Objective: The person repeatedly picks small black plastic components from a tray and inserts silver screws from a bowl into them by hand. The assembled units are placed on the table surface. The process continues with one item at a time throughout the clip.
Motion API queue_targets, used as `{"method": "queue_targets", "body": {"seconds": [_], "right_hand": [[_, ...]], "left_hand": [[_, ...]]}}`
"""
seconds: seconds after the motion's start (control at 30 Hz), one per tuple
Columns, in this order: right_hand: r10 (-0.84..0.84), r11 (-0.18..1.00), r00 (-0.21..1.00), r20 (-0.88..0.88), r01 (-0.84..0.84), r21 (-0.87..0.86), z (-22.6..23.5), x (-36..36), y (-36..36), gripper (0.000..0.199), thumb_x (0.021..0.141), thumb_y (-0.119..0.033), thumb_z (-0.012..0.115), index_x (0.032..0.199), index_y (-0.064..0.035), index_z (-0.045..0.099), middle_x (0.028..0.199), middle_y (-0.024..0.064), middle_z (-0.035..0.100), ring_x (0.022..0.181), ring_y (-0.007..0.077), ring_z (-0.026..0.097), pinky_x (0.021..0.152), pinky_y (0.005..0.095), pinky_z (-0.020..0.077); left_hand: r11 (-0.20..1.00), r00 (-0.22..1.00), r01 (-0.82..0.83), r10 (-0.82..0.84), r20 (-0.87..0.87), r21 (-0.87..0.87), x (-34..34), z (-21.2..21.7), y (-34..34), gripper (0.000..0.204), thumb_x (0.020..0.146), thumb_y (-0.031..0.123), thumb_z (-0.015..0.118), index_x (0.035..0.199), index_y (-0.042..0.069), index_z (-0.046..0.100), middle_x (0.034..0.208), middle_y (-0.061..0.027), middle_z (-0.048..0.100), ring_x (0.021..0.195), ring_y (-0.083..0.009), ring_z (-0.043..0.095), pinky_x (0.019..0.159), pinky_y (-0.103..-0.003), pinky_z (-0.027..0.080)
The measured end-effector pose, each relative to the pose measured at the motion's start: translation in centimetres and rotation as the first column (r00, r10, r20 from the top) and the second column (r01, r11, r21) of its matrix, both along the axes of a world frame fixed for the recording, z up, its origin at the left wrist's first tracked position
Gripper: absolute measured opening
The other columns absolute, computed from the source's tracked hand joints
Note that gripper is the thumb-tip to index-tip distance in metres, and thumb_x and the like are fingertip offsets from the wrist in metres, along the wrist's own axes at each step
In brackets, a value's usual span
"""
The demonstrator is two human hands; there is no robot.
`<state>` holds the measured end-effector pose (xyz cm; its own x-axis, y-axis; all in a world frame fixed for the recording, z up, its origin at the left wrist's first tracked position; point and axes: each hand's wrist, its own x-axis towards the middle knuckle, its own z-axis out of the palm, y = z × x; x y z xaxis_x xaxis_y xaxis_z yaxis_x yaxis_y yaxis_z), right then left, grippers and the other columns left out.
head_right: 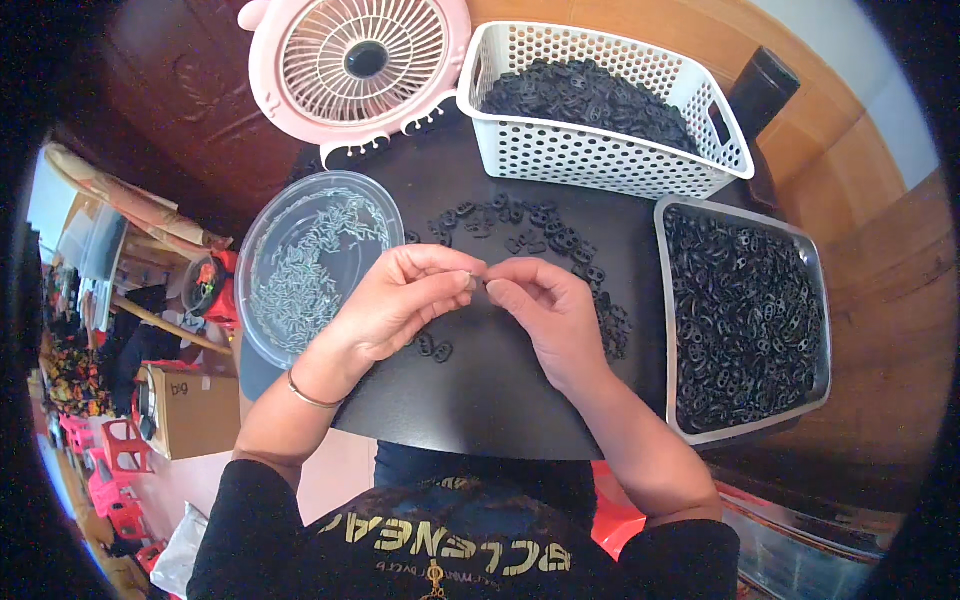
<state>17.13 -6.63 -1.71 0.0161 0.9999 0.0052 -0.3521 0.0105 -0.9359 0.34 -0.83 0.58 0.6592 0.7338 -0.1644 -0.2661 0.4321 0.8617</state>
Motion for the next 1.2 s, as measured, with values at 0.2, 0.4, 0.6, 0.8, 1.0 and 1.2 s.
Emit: {"method": "queue_targets", "body": {"seconds": [0.2, 0.4, 0.6, 0.8, 1.0, 1.2], "right_hand": [[-0.055, 0.996, 0.996, 0.064, 0.051, 0.068, 0.6, -0.2, -0.1, 0.014, 0.079, 0.001, 0.059, 0.093, 0.0000, 0.058, 0.089, 0.0050, 0.058, 0.082, 0.0092, 0.056, 0.072, 0.0209, 0.0450], [-0.104, 0.988, 0.966, 0.235, 0.073, 0.137, 0.5, 0.5, -0.3, 0.017, 0.079, 0.003, 0.057, 0.096, -0.0009, 0.060, 0.084, 0.0052, 0.057, 0.075, 0.0098, 0.058, 0.066, 0.0207, 0.0469], [-0.285, 0.923, 0.884, 0.370, 0.148, 0.356, 0.9, -0.2, -0.1, 0.021, 0.079, 0.003, 0.056, 0.099, -0.0015, 0.062, 0.082, 0.0054, 0.055, 0.074, 0.0098, 0.058, 0.066, 0.0189, 0.0483], [-0.136, 0.970, 0.926, 0.353, 0.051, 0.239, 0.9, 0.1, -0.7, 0.021, 0.079, 0.005, 0.056, 0.098, -0.0016, 0.062, 0.088, 0.0064, 0.055, 0.074, 0.0110, 0.059, 0.065, 0.0197, 0.0495], [-0.189, 0.956, 0.911, 0.366, 0.085, 0.282, 0.4, -0.2, -0.2, 0.022, 0.079, 0.006, 0.055, 0.099, -0.0011, 0.061, 0.088, 0.0071, 0.055, 0.075, 0.0117, 0.060, 0.066, 0.0212, 0.0504], [-0.144, 0.974, 0.933, 0.329, 0.074, 0.216, 0.4, -0.1, -0.3, 0.018, 0.080, 0.005, 0.054, 0.097, 0.0010, 0.059, 0.090, 0.0073, 0.055, 0.080, 0.0134, 0.060, 0.070, 0.0228, 0.0510]], "left_hand": [[1.000, 0.998, 0.006, -0.006, -0.058, -0.004, -0.3, -0.7, -0.3, 0.017, 0.084, 0.008, 0.056, 0.097, -0.002, 0.061, 0.083, -0.0068, 0.062, 0.073, -0.0097, 0.058, 0.068, -0.021, 0.048], [0.996, 0.994, 0.016, -0.007, -0.108, 0.086, -0.2, -0.9, -0.5, 0.017, 0.085, 0.012, 0.056, 0.094, -0.001, 0.060, 0.080, -0.0073, 0.062, 0.069, -0.0097, 0.058, 0.065, -0.021, 0.048], [0.992, 0.993, -0.002, 0.016, -0.115, 0.124, -0.1, -1.1, -0.3, 0.017, 0.086, 0.015, 0.056, 0.093, -0.001, 0.059, 0.078, -0.0062, 0.061, 0.068, -0.0093, 0.057, 0.063, -0.021, 0.047], [0.983, 0.989, 0.001, 0.026, -0.145, 0.182, 0.0, -1.2, -0.4, 0.015, 0.086, 0.014, 0.055, 0.091, 0.001, 0.059, 0.077, -0.0044, 0.061, 0.068, -0.0082, 0.056, 0.062, -0.020, 0.046], [0.982, 0.989, -0.002, 0.030, -0.146, 0.191, 0.0, -1.2, -0.5, 0.013, 0.086, 0.014, 0.055, 0.089, 0.001, 0.059, 0.077, -0.0032, 0.061, 0.068, -0.0074, 0.056, 0.061, -0.019, 0.045], [0.982, 0.988, -0.007, 0.036, -0.152, 0.187, 0.1, -1.4, -0.5, 0.012, 0.085, 0.012, 0.056, 0.089, 0.001, 0.059, 0.076, -0.0028, 0.060, 0.068, -0.0071, 0.056, 0.060, -0.019, 0.045]]}}
